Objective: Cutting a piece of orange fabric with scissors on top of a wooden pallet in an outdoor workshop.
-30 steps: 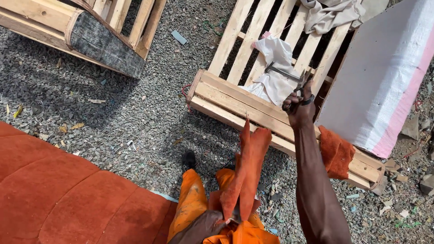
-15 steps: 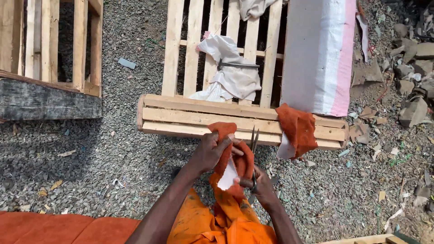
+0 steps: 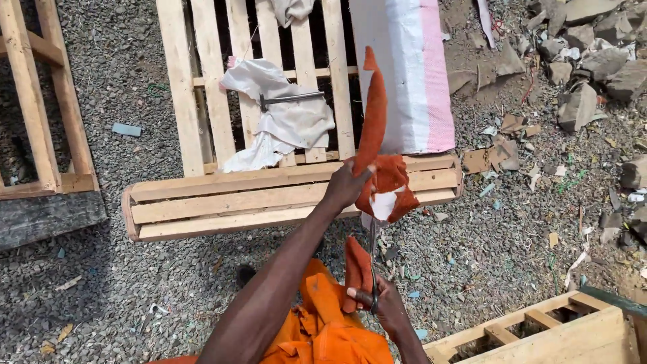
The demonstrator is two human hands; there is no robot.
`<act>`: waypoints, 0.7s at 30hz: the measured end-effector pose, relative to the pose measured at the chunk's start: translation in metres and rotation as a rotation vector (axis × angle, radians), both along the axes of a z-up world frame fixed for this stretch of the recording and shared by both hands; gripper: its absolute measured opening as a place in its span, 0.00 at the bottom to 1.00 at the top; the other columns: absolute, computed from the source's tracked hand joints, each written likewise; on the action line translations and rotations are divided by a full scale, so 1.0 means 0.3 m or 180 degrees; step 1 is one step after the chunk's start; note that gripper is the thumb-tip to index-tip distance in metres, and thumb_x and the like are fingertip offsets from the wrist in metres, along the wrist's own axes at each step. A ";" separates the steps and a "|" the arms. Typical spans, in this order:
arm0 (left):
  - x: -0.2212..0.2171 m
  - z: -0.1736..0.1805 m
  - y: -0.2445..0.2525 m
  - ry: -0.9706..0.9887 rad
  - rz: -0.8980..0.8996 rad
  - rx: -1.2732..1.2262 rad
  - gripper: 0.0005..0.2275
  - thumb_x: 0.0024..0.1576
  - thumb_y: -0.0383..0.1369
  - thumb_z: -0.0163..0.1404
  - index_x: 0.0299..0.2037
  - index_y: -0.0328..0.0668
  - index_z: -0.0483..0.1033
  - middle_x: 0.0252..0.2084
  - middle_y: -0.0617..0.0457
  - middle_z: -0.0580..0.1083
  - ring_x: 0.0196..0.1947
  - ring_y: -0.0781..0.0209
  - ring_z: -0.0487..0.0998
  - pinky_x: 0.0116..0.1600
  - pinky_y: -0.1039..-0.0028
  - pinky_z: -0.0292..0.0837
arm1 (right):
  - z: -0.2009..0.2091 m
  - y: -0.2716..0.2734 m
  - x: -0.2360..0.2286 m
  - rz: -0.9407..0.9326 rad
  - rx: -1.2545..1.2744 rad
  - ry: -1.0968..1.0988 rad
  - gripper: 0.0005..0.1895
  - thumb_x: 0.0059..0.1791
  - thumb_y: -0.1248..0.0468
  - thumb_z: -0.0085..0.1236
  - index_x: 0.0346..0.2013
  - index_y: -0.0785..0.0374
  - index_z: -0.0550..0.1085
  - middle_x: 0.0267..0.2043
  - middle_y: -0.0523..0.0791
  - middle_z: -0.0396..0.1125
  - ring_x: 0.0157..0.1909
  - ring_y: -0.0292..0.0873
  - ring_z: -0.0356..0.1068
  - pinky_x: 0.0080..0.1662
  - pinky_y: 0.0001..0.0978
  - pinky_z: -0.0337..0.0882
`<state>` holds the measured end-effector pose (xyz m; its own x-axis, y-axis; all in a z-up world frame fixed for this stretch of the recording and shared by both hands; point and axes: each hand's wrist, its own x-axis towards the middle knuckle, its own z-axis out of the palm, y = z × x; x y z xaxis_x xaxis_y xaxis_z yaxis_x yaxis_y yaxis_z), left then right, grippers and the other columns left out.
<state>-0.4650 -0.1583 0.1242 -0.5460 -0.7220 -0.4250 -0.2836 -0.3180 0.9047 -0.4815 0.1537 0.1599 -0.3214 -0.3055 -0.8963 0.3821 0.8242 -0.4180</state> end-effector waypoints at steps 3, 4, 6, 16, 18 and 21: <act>0.071 -0.283 0.137 -0.1295 -0.0514 0.0156 0.39 0.71 0.59 0.61 0.83 0.38 0.73 0.74 0.39 0.84 0.68 0.37 0.89 0.64 0.49 0.85 | 0.036 -0.016 -0.015 0.0387 0.0169 0.0142 0.63 0.44 0.48 0.88 0.91 0.62 0.71 0.85 0.54 0.82 0.77 0.55 0.88 0.79 0.51 0.85; 0.133 -0.269 0.187 -0.1108 -0.0138 -0.0382 0.28 0.73 0.53 0.61 0.75 0.42 0.76 0.70 0.42 0.82 0.65 0.42 0.87 0.61 0.52 0.84 | 0.039 -0.023 -0.024 0.0412 0.0011 0.0158 0.45 0.47 0.50 0.88 0.75 0.61 0.80 0.71 0.52 0.88 0.66 0.53 0.90 0.70 0.50 0.88; 0.293 -0.240 0.282 -0.0951 0.0234 -0.0865 0.18 0.76 0.47 0.61 0.68 0.46 0.79 0.66 0.45 0.80 0.61 0.48 0.85 0.58 0.56 0.83 | 0.041 -0.033 -0.021 0.0443 -0.0099 0.0137 0.27 0.50 0.53 0.87 0.60 0.60 0.89 0.57 0.50 0.94 0.55 0.52 0.91 0.62 0.49 0.90; 0.876 -0.133 0.396 0.1177 -0.0400 0.1112 0.34 0.76 0.48 0.68 0.86 0.38 0.73 0.77 0.27 0.80 0.79 0.29 0.80 0.83 0.33 0.78 | 0.242 -0.472 0.106 0.0532 -0.1649 0.0401 0.22 0.54 0.55 0.93 0.45 0.63 0.84 0.33 0.49 0.79 0.36 0.42 0.82 0.41 0.35 0.86; 0.919 -0.094 0.387 0.1241 -0.0126 0.0978 0.40 0.69 0.45 0.78 0.86 0.37 0.72 0.76 0.29 0.80 0.76 0.38 0.83 0.82 0.39 0.81 | 0.240 -0.522 0.154 0.0783 -0.1813 0.0482 0.22 0.54 0.56 0.93 0.43 0.62 0.83 0.32 0.48 0.76 0.36 0.42 0.82 0.40 0.35 0.86; 0.970 -0.016 0.377 0.1123 -0.0109 0.0778 0.41 0.73 0.45 0.75 0.84 0.22 0.65 0.75 0.12 0.74 0.80 0.17 0.78 0.78 0.27 0.79 | 0.306 -0.575 0.253 0.1084 -0.1888 0.0688 0.25 0.55 0.52 0.93 0.44 0.65 0.83 0.33 0.49 0.76 0.37 0.44 0.77 0.40 0.37 0.81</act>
